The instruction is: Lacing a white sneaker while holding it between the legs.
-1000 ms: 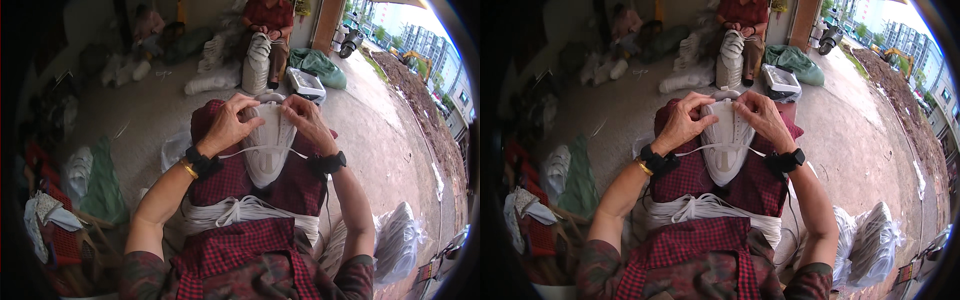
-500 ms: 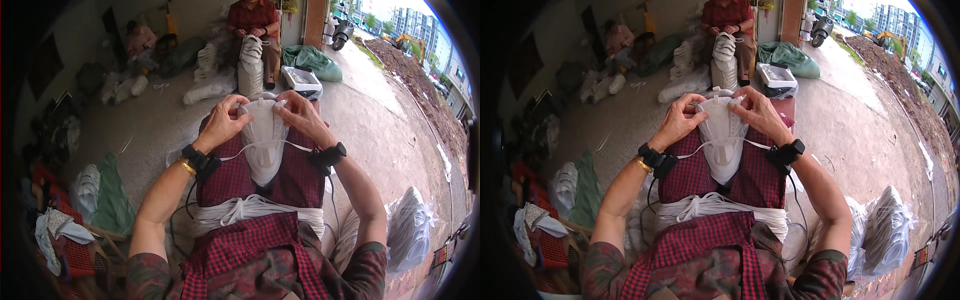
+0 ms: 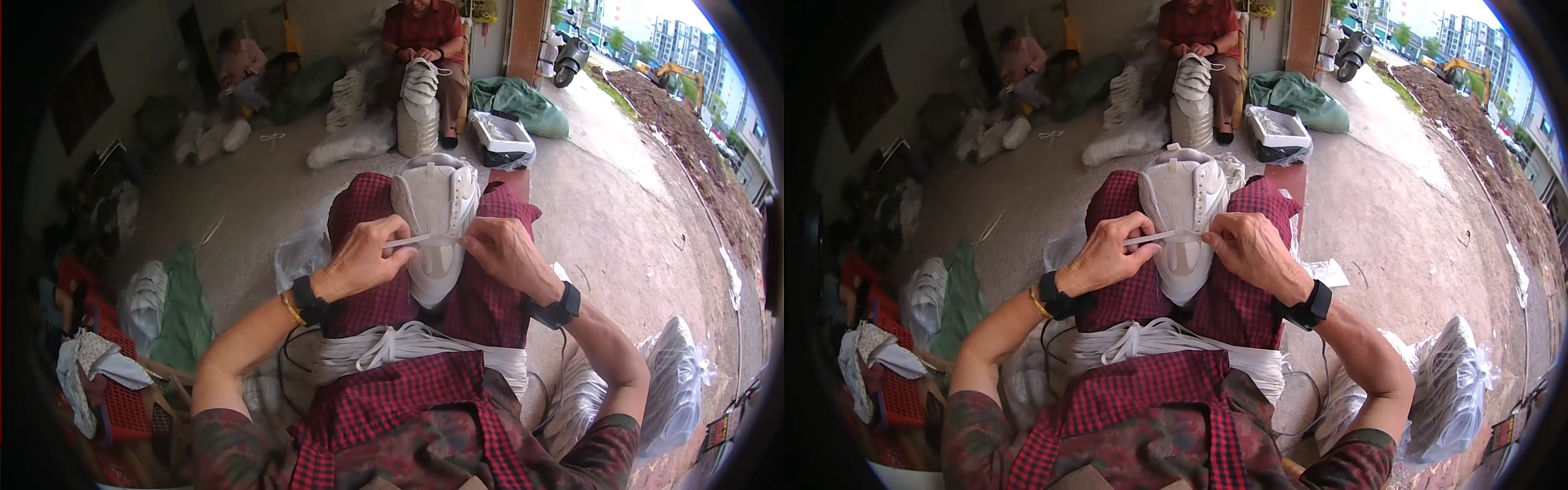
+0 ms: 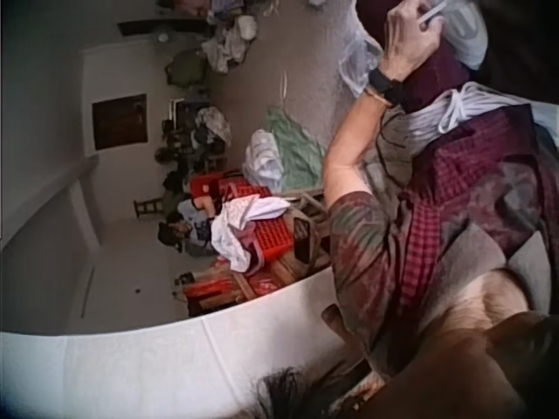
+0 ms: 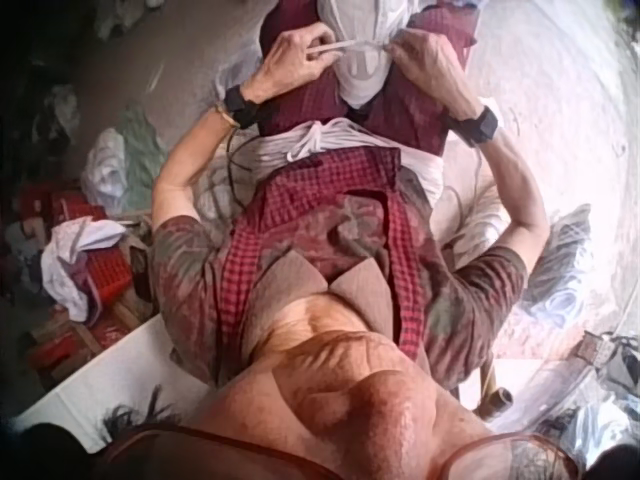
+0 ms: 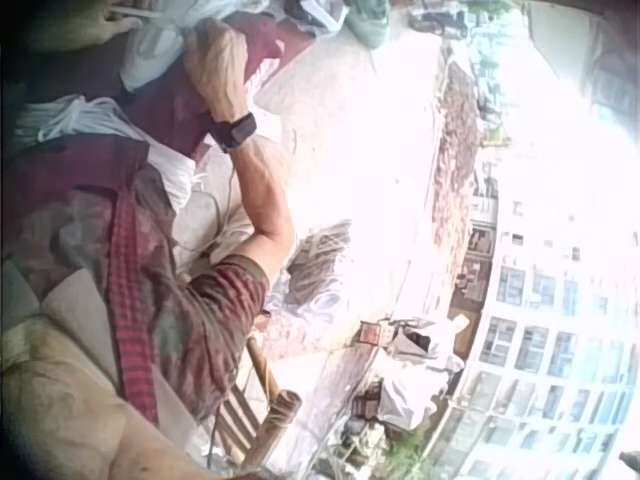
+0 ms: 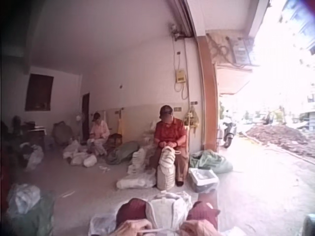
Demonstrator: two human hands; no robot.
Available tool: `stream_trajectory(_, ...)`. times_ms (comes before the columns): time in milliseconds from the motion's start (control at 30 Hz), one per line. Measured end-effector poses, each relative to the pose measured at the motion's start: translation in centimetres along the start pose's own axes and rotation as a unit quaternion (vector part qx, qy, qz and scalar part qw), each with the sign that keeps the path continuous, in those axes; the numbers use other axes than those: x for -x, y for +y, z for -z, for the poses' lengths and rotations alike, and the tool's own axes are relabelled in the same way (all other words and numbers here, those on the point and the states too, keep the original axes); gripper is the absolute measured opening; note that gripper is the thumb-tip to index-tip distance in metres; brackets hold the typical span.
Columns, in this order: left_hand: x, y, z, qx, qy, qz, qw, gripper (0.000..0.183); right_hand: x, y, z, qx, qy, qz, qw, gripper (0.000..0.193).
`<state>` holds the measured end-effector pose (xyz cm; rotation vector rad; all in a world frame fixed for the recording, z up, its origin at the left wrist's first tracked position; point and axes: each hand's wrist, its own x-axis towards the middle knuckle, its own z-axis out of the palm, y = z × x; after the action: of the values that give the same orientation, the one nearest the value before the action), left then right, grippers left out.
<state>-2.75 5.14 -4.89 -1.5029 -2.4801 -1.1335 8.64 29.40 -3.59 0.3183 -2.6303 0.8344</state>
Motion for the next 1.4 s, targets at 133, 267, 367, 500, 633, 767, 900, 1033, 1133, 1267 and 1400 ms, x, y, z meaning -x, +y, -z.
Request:
stream_trajectory(133, 0.6, -2.1, 0.8, -0.169, 0.086, -0.173, 0.966, 0.015, 1.1, 1.5, 0.5, -0.016, 0.016, 0.043, 0.999, 0.022)
stream_trajectory(267, 1.8, -2.9, 2.4, -0.21, 0.074, -0.164, 0.961, 0.009, 1.8, 1.9, 3.2, 0.014, -0.056, -0.013, 0.998, 0.025)
stream_trajectory(367, 3.2, -3.9, 5.3, -0.146, 0.019, -0.067, 0.987, 0.006, 4.7, 6.7, 7.2, -0.042, -0.093, -0.158, 0.982, 0.027)
stream_trajectory(500, 3.8, -4.7, 6.6, -0.186, 0.043, 0.034, 0.981, 0.014, 9.1, 13.3, 11.8, 0.15, 0.058, -0.18, 0.971, 0.009)
stream_trajectory(633, 2.4, -1.0, 3.5, -0.132, 0.081, -0.034, 0.987, 0.038, 5.2, 7.3, 8.0, 0.205, 0.181, -0.043, 0.961, 0.041)
stream_trajectory(767, 1.0, 0.6, 0.0, -0.123, 0.061, -0.103, 0.985, 0.037, 2.1, -0.1, 1.3, 0.159, 0.07, 0.062, 0.983, 0.041)
stream_trajectory(900, 0.3, -0.5, -0.5, -0.086, 0.015, -0.094, 0.992, 0.037, 0.2, 0.7, -1.6, 0.133, -0.003, 0.076, 0.988, 0.032)
stream_trajectory(1033, 0.1, -2.1, 0.3, -0.209, 0.029, -0.177, 0.961, 0.021, 0.5, 1.8, -1.1, 0.206, -0.023, 0.097, 0.973, 0.016)
stream_trajectory(1133, 1.5, -3.2, 2.1, -0.247, 0.052, -0.191, 0.949, 0.011, 1.8, 2.4, 0.2, 0.221, -0.035, 0.159, 0.962, 0.008)
stream_trajectory(1267, 5.3, -5.1, 7.8, -0.264, 0.114, -0.133, 0.949, 0.008, 5.7, 5.2, 5.6, 0.252, -0.039, 0.059, 0.965, 0.008)
stream_trajectory(1400, 11.8, -6.5, 16.9, -0.332, 0.177, -0.029, 0.926, 0.011, 13.9, 7.4, 14.6, 0.302, 0.074, -0.011, 0.95, 0.006)
